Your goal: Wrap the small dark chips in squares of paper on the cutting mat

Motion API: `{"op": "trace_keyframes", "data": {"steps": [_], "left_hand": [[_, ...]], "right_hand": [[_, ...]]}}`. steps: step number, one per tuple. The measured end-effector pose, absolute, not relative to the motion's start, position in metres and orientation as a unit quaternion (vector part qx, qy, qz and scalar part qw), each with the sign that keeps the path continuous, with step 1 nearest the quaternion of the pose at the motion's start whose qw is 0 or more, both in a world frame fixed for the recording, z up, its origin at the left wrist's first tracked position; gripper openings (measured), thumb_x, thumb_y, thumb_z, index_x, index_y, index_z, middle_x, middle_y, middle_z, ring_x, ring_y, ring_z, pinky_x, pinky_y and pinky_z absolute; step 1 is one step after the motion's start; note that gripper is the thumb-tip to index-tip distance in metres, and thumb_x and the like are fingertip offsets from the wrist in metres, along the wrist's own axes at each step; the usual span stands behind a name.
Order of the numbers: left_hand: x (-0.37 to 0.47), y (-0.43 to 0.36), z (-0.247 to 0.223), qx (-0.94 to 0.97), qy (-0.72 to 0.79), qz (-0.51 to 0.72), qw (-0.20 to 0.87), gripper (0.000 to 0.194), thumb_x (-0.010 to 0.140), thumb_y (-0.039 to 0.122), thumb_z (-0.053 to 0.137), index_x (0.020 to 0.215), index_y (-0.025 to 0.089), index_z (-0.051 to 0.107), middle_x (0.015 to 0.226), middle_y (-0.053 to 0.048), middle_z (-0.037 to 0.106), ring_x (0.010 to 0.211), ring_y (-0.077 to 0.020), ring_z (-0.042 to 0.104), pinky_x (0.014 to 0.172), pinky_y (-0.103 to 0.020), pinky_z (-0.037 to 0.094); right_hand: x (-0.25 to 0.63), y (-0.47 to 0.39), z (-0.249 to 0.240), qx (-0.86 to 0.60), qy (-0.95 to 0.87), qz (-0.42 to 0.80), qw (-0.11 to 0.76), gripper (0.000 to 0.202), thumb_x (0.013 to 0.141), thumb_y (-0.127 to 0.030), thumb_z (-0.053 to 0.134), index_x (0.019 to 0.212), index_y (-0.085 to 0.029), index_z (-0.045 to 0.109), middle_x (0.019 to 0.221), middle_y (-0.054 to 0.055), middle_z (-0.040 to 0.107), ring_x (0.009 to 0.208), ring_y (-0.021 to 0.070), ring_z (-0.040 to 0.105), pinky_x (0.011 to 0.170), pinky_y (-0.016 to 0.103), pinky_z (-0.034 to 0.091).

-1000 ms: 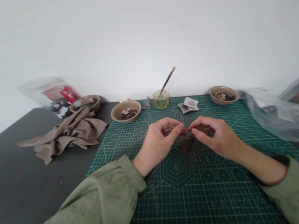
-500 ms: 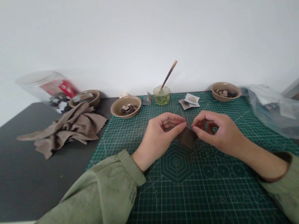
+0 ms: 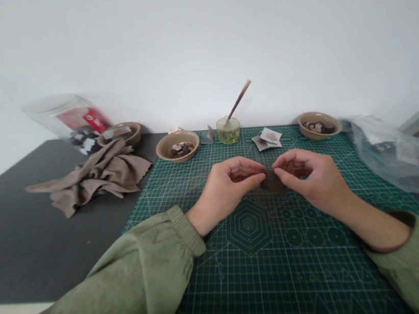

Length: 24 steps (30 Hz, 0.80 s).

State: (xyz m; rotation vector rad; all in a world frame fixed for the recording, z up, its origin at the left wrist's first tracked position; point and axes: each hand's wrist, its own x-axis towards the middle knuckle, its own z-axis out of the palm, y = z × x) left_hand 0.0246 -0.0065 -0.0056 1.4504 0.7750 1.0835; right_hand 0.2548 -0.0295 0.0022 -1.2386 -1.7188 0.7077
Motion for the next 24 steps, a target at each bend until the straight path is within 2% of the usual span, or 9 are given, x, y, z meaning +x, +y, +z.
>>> {"op": "trace_keyframes", "data": {"steps": [4,7,12,15,24], "left_hand": [[0.0249,-0.0086,-0.0020,0.611,0.319,0.492,0.531,0.020,0.089,0.028,0.091,0.104,0.016,0.086,0.104,-0.008,0.086,0.097,-0.0200,0.081,0.092,-0.033,0.066],[0.0256,-0.0091,-0.0017,0.596,0.318,0.478,0.562,0.032,0.088,0.029,0.093,0.116,0.016,0.083,0.110,-0.009,0.086,0.101,-0.0204,0.081,0.094,-0.033,0.065],[0.0258,-0.0089,-0.0029,0.608,0.340,0.445,0.563,0.022,0.087,0.032,0.092,0.097,0.015,0.082,0.097,-0.007,0.085,0.090,-0.0198,0.080,0.091,-0.034,0.065],[0.0257,-0.0091,-0.0018,0.630,0.356,0.430,0.540,0.017,0.088,0.030,0.090,0.096,0.016,0.083,0.095,-0.007,0.085,0.088,-0.0201,0.079,0.085,-0.033,0.065],[0.0255,-0.0096,-0.0025,0.664,0.373,0.395,0.514,0.012,0.091,0.026,0.086,0.098,0.017,0.086,0.093,-0.007,0.085,0.083,-0.0193,0.078,0.077,-0.030,0.062]], "right_hand": [[0.2543,-0.0308,0.0053,-0.492,-0.732,0.237,0.408,0.009,0.094,-0.030,0.079,0.099,-0.023,0.083,0.078,0.001,0.077,0.064,0.0161,0.063,0.060,0.030,0.048],[0.2534,-0.0306,0.0056,-0.496,-0.733,0.236,0.401,0.008,0.093,-0.030,0.078,0.094,-0.023,0.082,0.074,0.001,0.075,0.062,0.0159,0.062,0.058,0.029,0.047],[0.2528,-0.0294,0.0032,-0.497,-0.723,0.254,0.408,0.009,0.093,-0.031,0.077,0.096,-0.022,0.079,0.076,0.001,0.074,0.063,0.0169,0.064,0.057,0.029,0.048],[0.2530,-0.0297,0.0030,-0.488,-0.728,0.263,0.403,0.008,0.094,-0.030,0.077,0.098,-0.023,0.078,0.081,0.002,0.076,0.068,0.0180,0.067,0.059,0.029,0.049],[0.2493,-0.0299,0.0009,-0.493,-0.723,0.271,0.401,0.007,0.092,-0.029,0.077,0.092,-0.022,0.075,0.076,0.000,0.072,0.065,0.0167,0.065,0.057,0.028,0.049]]}}
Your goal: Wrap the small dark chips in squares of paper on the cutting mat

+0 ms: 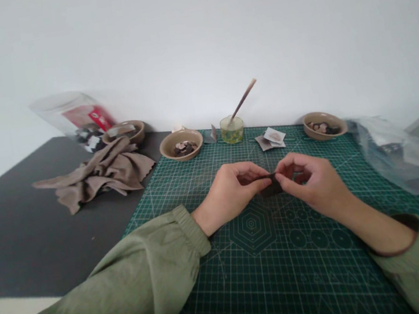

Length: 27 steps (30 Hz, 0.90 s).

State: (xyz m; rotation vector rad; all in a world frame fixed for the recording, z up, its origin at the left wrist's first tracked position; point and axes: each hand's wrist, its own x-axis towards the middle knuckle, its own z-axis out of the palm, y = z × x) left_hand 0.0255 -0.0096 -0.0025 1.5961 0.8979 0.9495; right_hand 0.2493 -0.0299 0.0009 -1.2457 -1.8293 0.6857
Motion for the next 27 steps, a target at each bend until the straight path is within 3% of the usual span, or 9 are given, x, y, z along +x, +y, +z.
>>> {"op": "trace_keyframes", "data": {"steps": [17,27], "left_hand": [[0.0300,-0.0129,-0.0014,0.686,0.368,0.386,0.495,0.012,0.093,0.030,0.084,0.097,0.020,0.088,0.094,-0.005,0.087,0.085,-0.0210,0.079,0.079,-0.032,0.061],[0.0302,-0.0169,0.0051,0.695,0.385,0.431,0.428,0.009,0.092,0.020,0.082,0.083,0.020,0.085,0.085,-0.003,0.085,0.082,-0.0191,0.076,0.080,-0.032,0.059]], "right_hand": [[0.2437,-0.0322,0.0018,-0.489,-0.718,0.280,0.408,0.004,0.090,-0.023,0.074,0.089,-0.023,0.071,0.073,-0.001,0.068,0.062,0.0151,0.061,0.055,0.028,0.047],[0.2400,-0.0368,0.0041,-0.475,-0.737,0.271,0.397,0.006,0.089,-0.020,0.073,0.089,-0.024,0.069,0.074,-0.001,0.067,0.060,0.0144,0.058,0.054,0.028,0.045]]}}
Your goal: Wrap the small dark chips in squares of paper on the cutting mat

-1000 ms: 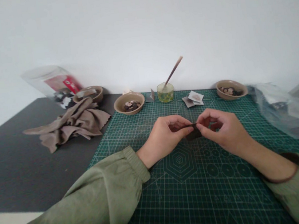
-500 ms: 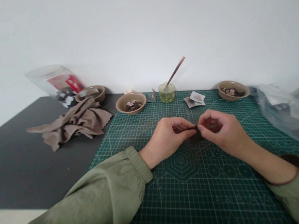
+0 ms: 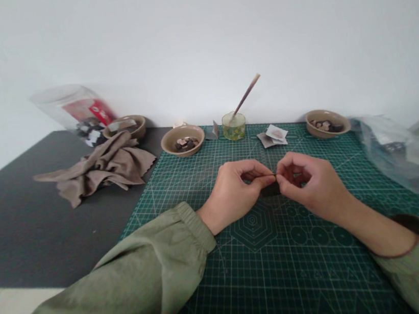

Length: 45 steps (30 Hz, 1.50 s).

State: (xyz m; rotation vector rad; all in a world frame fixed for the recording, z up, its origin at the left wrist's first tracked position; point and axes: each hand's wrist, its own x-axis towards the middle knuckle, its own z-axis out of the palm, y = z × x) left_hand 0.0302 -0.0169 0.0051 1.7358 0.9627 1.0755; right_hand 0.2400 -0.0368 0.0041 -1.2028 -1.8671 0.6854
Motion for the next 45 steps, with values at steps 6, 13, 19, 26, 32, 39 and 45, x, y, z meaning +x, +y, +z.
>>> {"op": "trace_keyframes", "data": {"steps": [6,13,19,26,32,39,45], "left_hand": [[0.028,-0.013,0.004,0.661,0.378,0.480,0.435,0.009,0.090,0.024,0.083,0.083,0.018,0.083,0.084,-0.005,0.083,0.078,-0.0188,0.075,0.076,-0.032,0.059],[0.018,-0.006,0.013,0.623,0.353,0.552,0.427,0.016,0.089,0.032,0.086,0.085,0.018,0.080,0.085,-0.004,0.081,0.077,-0.0168,0.072,0.074,-0.029,0.059],[0.000,0.012,0.008,0.660,0.411,0.503,0.379,0.025,0.096,0.042,0.082,0.100,0.017,0.082,0.089,-0.006,0.081,0.073,-0.0174,0.069,0.071,-0.032,0.056],[0.001,0.015,-0.010,0.823,0.428,0.353,0.124,0.034,0.100,0.031,0.077,0.131,0.017,0.079,0.131,-0.016,0.074,0.128,-0.0344,0.065,0.118,-0.054,0.049],[0.002,0.010,-0.013,0.823,0.425,0.360,0.110,0.032,0.101,0.025,0.072,0.132,0.021,0.075,0.128,-0.012,0.072,0.126,-0.0322,0.064,0.116,-0.053,0.053],[0.003,0.009,-0.010,0.812,0.415,0.384,0.146,0.031,0.100,0.022,0.071,0.131,0.021,0.075,0.124,-0.012,0.073,0.123,-0.0320,0.066,0.112,-0.052,0.055],[0.008,0.007,-0.002,0.727,0.402,0.449,0.329,0.038,0.108,0.048,0.066,0.126,0.017,0.077,0.118,-0.013,0.079,0.108,-0.0276,0.074,0.098,-0.044,0.057]], "right_hand": [[0.242,-0.037,0.003,-0.477,-0.751,0.242,0.388,0.007,0.086,-0.019,0.073,0.088,-0.024,0.068,0.072,-0.001,0.067,0.059,0.0145,0.057,0.054,0.029,0.045],[0.245,-0.034,-0.001,-0.483,-0.759,0.237,0.366,0.008,0.086,-0.019,0.075,0.087,-0.023,0.069,0.071,-0.002,0.066,0.059,0.0148,0.058,0.055,0.030,0.046],[0.259,-0.028,0.003,-0.503,-0.730,0.214,0.411,0.008,0.096,-0.031,0.076,0.096,-0.023,0.076,0.076,0.001,0.070,0.064,0.0172,0.062,0.058,0.031,0.047],[0.276,0.009,0.029,-0.503,-0.830,-0.038,0.236,0.021,0.098,-0.024,0.075,0.118,-0.020,0.076,0.106,0.006,0.079,0.072,0.0197,0.068,0.069,0.036,0.047],[0.256,0.059,0.023,-0.466,-0.861,-0.199,0.036,0.020,0.102,-0.025,0.070,0.117,-0.013,0.074,0.120,0.017,0.077,0.092,0.0292,0.073,0.066,0.037,0.042],[0.251,0.063,0.016,-0.452,-0.858,-0.237,0.062,0.018,0.108,-0.017,0.057,0.108,-0.012,0.075,0.103,0.016,0.079,0.078,0.0257,0.071,0.063,0.037,0.037],[0.265,0.018,0.023,-0.357,-0.857,-0.291,0.229,0.012,0.109,-0.019,0.063,0.111,-0.019,0.075,0.098,0.008,0.085,0.079,0.0211,0.077,0.065,0.034,0.048]]}}
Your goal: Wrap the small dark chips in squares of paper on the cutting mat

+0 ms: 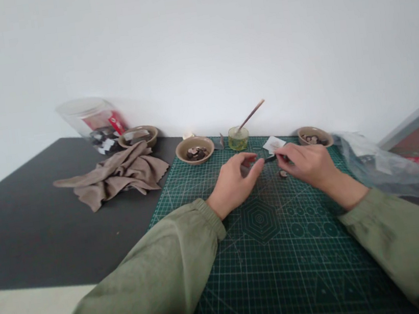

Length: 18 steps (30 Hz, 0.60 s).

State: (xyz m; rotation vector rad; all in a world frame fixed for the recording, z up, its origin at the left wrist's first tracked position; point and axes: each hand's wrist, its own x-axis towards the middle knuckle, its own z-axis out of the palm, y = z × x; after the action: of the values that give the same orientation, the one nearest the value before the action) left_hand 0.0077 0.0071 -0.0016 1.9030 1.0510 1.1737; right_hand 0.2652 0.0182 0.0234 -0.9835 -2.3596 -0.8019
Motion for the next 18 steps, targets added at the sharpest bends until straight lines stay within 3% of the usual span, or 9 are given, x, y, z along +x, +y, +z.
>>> {"op": "trace_keyframes", "data": {"steps": [2,4,8,11,15,18], "left_hand": [[0.010,0.006,0.001,0.678,0.365,0.437,0.464,0.050,0.108,0.060,0.063,0.123,0.016,0.078,0.113,-0.013,0.082,0.099,-0.0252,0.076,0.087,-0.039,0.058],[0.013,0.005,0.003,0.619,0.329,0.429,0.570,0.054,0.101,0.063,0.073,0.124,0.014,0.078,0.111,-0.013,0.083,0.097,-0.0243,0.076,0.085,-0.036,0.057],[0.017,0.003,0.002,0.569,0.295,0.460,0.614,0.054,0.089,0.052,0.091,0.125,0.015,0.078,0.114,-0.011,0.082,0.103,-0.0214,0.074,0.090,-0.033,0.055],[0.019,0.003,0.000,0.552,0.267,0.480,0.627,0.045,0.083,0.045,0.097,0.109,0.015,0.078,0.098,-0.006,0.080,0.087,-0.0158,0.072,0.081,-0.029,0.054],[0.020,0.001,-0.002,0.534,0.273,0.514,0.613,0.037,0.085,0.040,0.096,0.094,0.015,0.070,0.084,-0.001,0.074,0.073,-0.0110,0.067,0.070,-0.025,0.051],[0.021,-0.001,-0.002,0.519,0.281,0.506,0.629,0.036,0.087,0.039,0.095,0.095,0.015,0.068,0.087,-0.002,0.076,0.076,-0.0118,0.071,0.074,-0.025,0.056]], "right_hand": [[0.268,0.000,0.024,-0.296,-0.855,-0.297,0.303,0.014,0.104,-0.015,0.072,0.115,-0.021,0.074,0.101,0.006,0.087,0.077,0.0197,0.080,0.069,0.033,0.054],[0.269,-0.016,0.024,-0.268,-0.853,-0.286,0.344,0.025,0.099,-0.012,0.078,0.121,-0.023,0.074,0.107,0.006,0.088,0.083,0.0211,0.084,0.073,0.033,0.059],[0.266,-0.034,0.022,-0.271,-0.841,-0.247,0.397,0.035,0.095,-0.008,0.080,0.124,-0.027,0.075,0.108,0.004,0.089,0.084,0.0226,0.086,0.073,0.034,0.064],[0.264,-0.036,0.014,-0.310,-0.818,-0.190,0.446,0.033,0.095,-0.012,0.080,0.124,-0.028,0.075,0.106,0.003,0.089,0.078,0.0230,0.086,0.069,0.033,0.064],[0.262,-0.029,0.000,-0.378,-0.767,0.116,0.505,0.035,0.105,-0.031,0.072,0.139,-0.027,0.065,0.106,0.006,0.087,0.079,0.0249,0.085,0.069,0.037,0.066],[0.257,-0.024,-0.004,-0.371,-0.708,0.345,0.492,0.031,0.108,-0.045,0.070,0.133,-0.027,0.066,0.103,0.007,0.085,0.076,0.0250,0.083,0.056,0.033,0.061]]}}
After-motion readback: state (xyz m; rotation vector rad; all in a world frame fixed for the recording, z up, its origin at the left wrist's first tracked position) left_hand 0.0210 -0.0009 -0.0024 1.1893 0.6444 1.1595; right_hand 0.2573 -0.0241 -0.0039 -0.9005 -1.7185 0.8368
